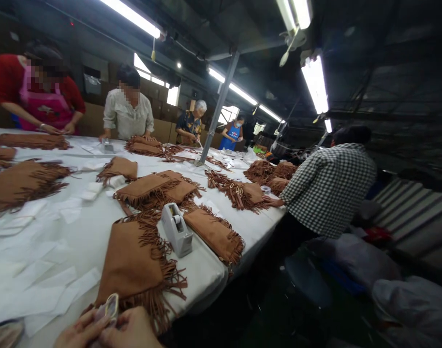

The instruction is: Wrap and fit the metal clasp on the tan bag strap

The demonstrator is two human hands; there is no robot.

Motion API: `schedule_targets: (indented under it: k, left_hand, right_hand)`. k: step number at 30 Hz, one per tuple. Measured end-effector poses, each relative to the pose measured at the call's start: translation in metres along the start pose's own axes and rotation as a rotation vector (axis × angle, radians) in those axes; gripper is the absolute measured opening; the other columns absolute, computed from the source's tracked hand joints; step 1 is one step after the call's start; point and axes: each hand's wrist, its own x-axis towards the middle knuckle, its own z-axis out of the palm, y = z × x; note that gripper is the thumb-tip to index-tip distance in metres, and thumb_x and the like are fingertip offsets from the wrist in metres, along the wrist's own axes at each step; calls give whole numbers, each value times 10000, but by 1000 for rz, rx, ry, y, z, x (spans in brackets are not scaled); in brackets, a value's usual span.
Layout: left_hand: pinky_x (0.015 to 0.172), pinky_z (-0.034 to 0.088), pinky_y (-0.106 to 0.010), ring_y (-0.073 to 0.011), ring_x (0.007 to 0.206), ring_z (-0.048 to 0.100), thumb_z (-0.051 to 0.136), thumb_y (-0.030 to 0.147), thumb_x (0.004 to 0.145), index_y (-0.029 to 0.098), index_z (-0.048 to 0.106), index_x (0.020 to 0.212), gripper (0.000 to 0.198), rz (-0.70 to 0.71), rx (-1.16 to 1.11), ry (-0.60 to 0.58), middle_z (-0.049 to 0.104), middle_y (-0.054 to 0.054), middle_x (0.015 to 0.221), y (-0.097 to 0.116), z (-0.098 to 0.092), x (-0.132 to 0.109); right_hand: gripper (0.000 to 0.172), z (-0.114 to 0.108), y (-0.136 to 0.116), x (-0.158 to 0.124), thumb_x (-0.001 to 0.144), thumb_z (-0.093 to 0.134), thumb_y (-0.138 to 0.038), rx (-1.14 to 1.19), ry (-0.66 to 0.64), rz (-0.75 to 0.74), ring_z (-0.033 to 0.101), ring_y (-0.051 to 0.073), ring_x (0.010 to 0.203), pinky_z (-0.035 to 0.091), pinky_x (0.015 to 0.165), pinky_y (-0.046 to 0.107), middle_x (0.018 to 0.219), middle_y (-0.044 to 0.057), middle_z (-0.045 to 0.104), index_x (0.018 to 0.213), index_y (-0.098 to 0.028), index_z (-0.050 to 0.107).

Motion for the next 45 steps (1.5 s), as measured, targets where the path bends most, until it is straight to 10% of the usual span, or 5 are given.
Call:
schedule_targets:
  k: [8,16,21,28,45]
  left_hand:
    - [557,401,-222,-143,600,549,581,591,706,115,631,701,479,178,88,113,617,-13,624,32,-14,-2]
    - [485,412,-213,-123,523,557,550,661,707,106,618,842,575,-91,-160,22,660,-64,694,7,-1,-51]
    - [331,240,-187,-77,288,371,463,764,662,112,587,619,666,-136,-59,198,480,6,363,-14,1,-47]
    - [384,358,-194,-105,409,511,559,692,650,122,602,772,585,-144,-213,162,643,-51,594,-1,-1,-41]
    - [429,333,-209,-122,401,467,362,542,852,159,631,688,496,107,360,335,572,-6,510,3,1,-48]
  right_hand:
    - [262,11,-32,19,891,517,-359,151,-421,122,598,118,722,526,625,285,917,30,616,1019,-136,572]
    - [440,19,-28,25,643,710,-539,268,-596,187,317,28,340,211,355,177,396,-74,429,620,-125,563]
    - [389,22,-24,31,635,689,-513,124,-539,150,289,21,308,144,328,163,396,-94,420,665,-151,548]
    - [213,23,-32,43,644,622,-356,14,-507,142,226,19,313,123,328,175,387,-109,361,614,-163,535]
    - [223,29,-25,50,687,578,-361,-22,-555,148,189,14,299,96,333,177,393,-112,349,622,-189,451]
